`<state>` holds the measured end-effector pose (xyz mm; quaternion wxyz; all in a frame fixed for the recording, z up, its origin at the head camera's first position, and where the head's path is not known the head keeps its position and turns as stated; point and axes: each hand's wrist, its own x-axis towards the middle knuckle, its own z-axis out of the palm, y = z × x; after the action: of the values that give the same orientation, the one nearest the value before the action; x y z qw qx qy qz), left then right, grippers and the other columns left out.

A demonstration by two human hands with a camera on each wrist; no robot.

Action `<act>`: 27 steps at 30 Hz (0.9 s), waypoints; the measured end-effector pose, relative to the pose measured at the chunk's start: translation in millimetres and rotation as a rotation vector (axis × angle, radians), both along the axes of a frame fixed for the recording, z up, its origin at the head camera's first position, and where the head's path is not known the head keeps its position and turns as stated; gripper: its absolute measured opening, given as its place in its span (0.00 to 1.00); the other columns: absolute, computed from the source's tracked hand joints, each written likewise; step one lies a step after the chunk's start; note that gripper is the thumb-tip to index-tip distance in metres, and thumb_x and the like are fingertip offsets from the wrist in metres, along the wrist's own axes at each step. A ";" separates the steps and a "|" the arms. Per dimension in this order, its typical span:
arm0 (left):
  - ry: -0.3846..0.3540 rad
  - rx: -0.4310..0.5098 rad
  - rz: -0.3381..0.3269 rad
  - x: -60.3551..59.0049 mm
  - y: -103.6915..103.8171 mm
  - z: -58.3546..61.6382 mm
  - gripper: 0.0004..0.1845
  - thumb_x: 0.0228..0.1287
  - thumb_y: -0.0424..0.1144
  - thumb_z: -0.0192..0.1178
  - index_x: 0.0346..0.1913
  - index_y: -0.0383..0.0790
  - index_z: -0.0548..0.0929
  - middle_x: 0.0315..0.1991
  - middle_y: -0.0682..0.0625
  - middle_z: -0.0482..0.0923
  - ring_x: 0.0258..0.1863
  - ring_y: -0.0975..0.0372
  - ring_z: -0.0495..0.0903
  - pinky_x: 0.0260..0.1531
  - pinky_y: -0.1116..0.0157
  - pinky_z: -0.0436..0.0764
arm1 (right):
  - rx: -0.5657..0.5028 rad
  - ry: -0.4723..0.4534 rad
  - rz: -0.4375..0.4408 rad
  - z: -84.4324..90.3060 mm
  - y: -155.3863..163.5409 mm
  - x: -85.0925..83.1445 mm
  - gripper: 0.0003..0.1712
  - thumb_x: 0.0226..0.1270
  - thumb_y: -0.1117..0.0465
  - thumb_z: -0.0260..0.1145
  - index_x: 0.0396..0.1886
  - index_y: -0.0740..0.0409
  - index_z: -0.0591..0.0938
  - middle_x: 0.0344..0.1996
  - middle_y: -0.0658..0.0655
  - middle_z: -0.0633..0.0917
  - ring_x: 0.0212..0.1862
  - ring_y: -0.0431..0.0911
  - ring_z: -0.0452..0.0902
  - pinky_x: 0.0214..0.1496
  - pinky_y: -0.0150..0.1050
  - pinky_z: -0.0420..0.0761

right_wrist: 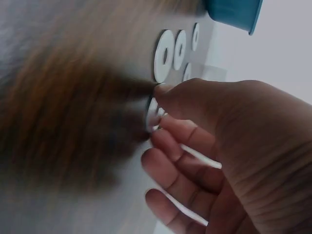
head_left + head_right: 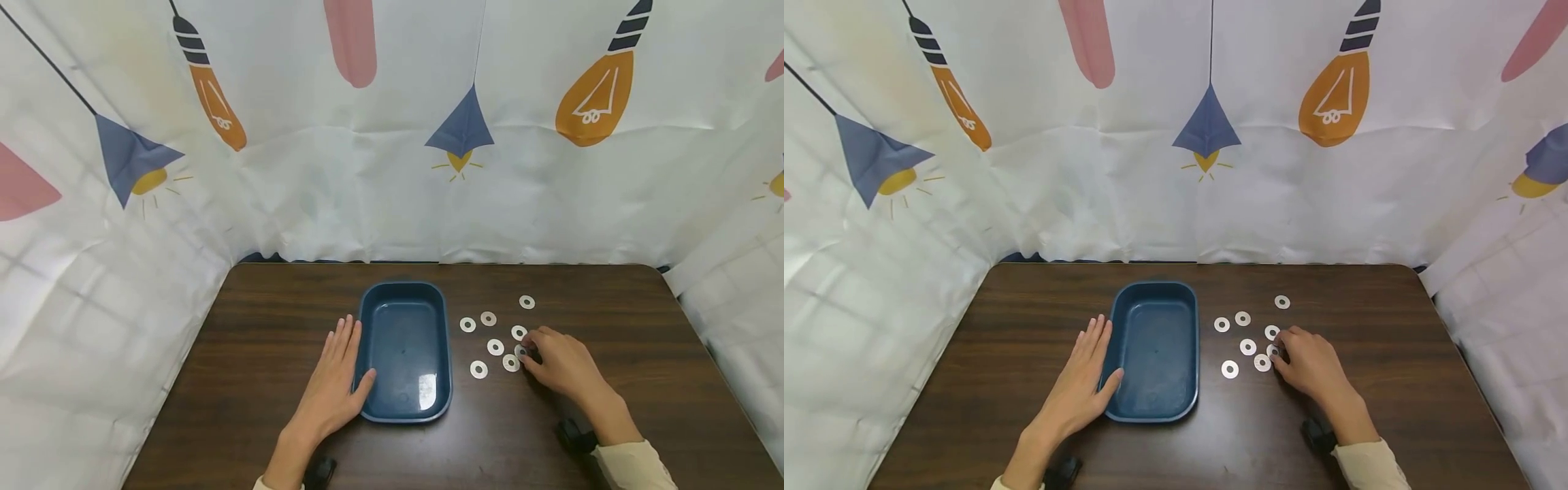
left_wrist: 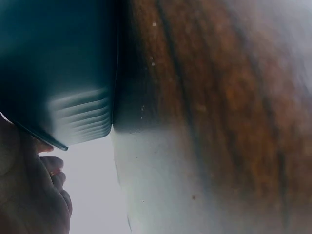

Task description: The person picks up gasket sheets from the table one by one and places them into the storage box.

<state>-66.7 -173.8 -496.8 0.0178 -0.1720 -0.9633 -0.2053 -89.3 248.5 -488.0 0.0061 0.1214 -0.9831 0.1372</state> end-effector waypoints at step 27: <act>-0.009 0.038 -0.005 5.0 5.3 5.4 0.43 0.80 0.56 0.55 0.85 0.37 0.53 0.89 0.48 0.43 0.88 0.51 0.48 0.85 0.42 0.56 | -0.033 -0.121 -0.152 5.4 -4.9 -4.1 0.16 0.58 0.51 0.75 0.39 0.58 0.90 0.38 0.56 0.93 0.36 0.50 0.89 0.34 0.53 0.86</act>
<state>-61.7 -168.5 -491.5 0.0162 -0.1732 -0.9589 -0.2242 -93.5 243.6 -482.6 -0.0406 0.0377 -0.9856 0.1597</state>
